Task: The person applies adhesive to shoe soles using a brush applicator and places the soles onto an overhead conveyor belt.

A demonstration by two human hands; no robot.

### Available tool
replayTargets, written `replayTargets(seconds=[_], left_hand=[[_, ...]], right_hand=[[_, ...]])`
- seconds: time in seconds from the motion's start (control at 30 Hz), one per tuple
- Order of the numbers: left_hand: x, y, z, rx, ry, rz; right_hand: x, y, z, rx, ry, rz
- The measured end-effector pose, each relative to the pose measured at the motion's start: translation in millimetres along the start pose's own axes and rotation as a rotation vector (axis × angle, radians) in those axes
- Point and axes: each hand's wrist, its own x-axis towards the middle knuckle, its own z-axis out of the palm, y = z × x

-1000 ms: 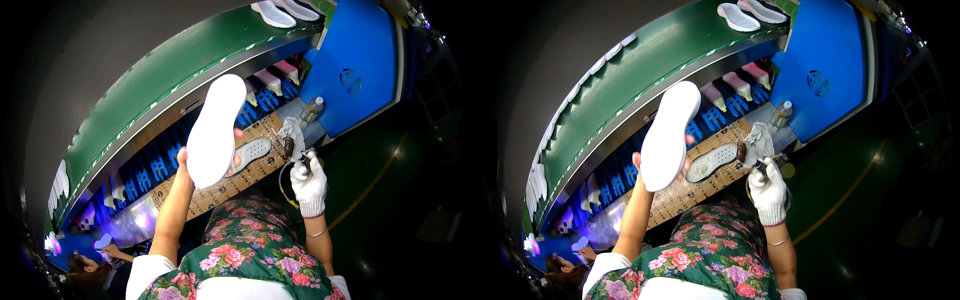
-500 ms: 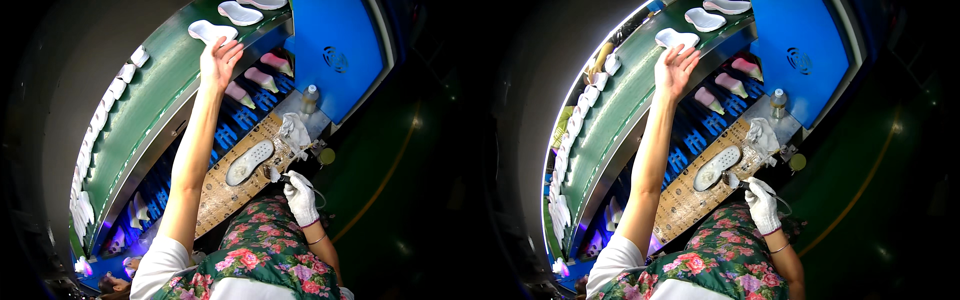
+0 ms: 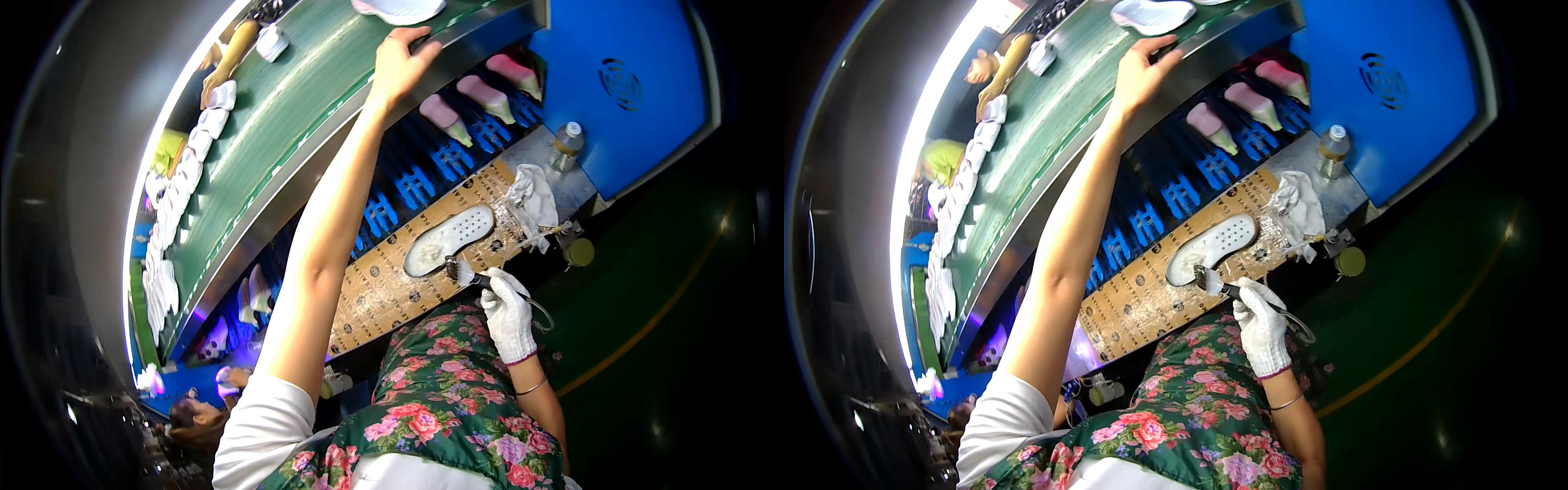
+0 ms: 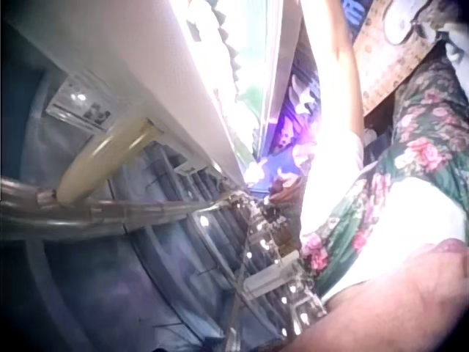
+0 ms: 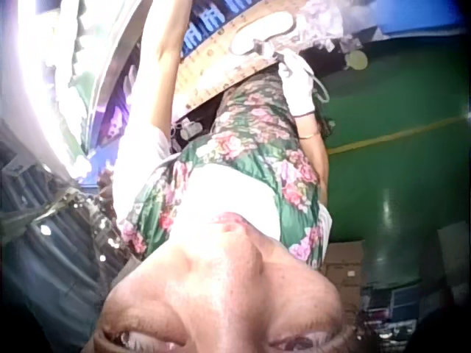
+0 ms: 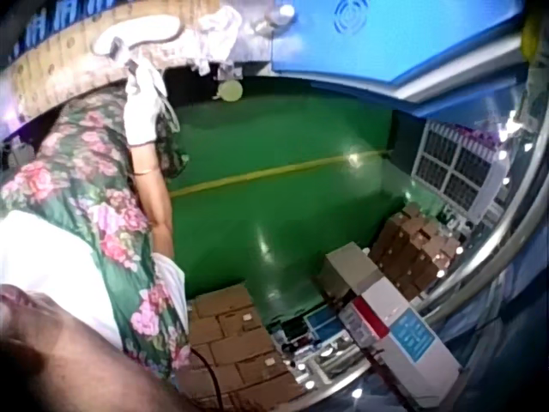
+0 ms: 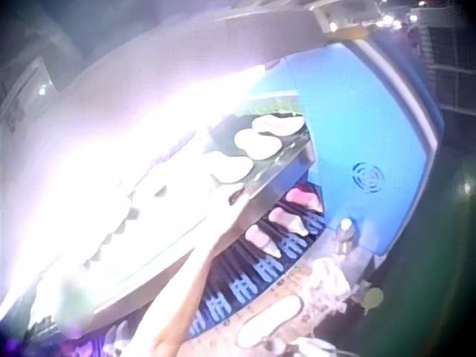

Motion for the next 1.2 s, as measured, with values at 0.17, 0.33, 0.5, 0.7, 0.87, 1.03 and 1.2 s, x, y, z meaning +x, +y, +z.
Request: replayTargets(seconds=[0.17,0.33,0.5,0.7,0.87,1.03,1.2], left_hand=[[-81,-12,-50,0.326,0.050,0.011],[-175,-27,-116,0.741,0.066,-0.072],[-267,-40,-183,0.951,0.119,-0.292],[-332,-41,-239,0.950,0.225,-0.440],[-388,-51,-307,0.810,0.436,-0.520],[-445,-73,-382,0.895,0.757,-0.668],[-495,-111,-465,1.133,0.832,-0.925]], right_hand=[[19,8,7,-0.108,-0.062,0.093],[50,12,11,-0.224,-0.136,0.195],[69,23,13,-0.359,-0.176,0.271],[92,26,13,-0.490,-0.229,0.296],[85,43,45,-0.554,-0.272,0.310],[82,69,55,-0.619,-0.286,0.301],[74,94,61,-0.643,-0.261,0.324]])
